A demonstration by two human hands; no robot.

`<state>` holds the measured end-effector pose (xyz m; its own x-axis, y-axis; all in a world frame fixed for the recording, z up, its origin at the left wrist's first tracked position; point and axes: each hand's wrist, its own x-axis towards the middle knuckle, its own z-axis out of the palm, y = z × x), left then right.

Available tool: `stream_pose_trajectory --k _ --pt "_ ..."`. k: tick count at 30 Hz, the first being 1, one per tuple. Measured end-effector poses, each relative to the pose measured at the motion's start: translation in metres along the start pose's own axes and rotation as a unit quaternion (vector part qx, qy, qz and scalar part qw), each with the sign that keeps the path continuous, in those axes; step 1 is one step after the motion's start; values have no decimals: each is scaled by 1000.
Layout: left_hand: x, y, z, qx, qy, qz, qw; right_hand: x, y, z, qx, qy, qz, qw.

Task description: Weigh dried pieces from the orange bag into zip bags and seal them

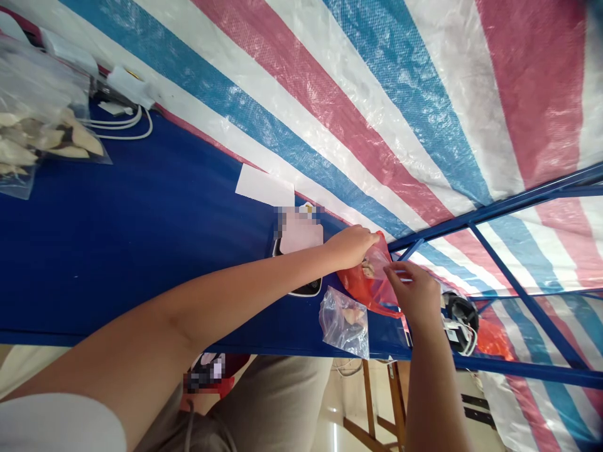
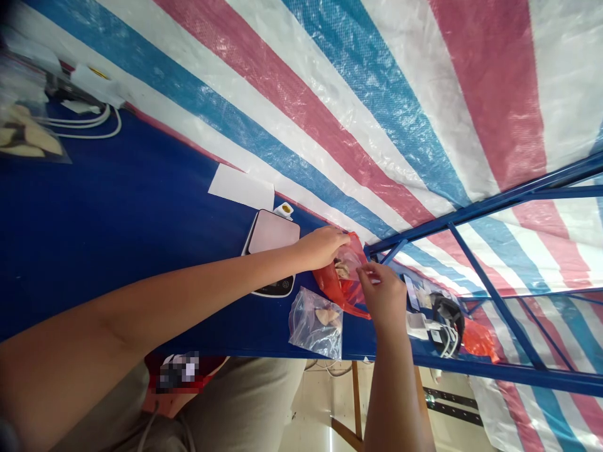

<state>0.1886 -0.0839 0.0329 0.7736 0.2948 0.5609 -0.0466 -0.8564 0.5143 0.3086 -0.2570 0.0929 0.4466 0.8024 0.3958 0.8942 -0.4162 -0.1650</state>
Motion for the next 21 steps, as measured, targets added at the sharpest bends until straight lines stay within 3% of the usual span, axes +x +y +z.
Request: stream_pose_trajectory --k 3,12,16,21 --pt "2 0 -4 3 9 13 1000 4 -6 -1 -25 19 -55 998" --pt "4 -3 -5 -33 18 18 999 9 -18 1 -55 28 -60 996" --pt "5 -8 -9 -85 3 -2 996 3 -26 0 -89 45 -108 989" --pt "6 -11 -12 -152 -31 39 987 8 -27 5 -110 20 -116 987"
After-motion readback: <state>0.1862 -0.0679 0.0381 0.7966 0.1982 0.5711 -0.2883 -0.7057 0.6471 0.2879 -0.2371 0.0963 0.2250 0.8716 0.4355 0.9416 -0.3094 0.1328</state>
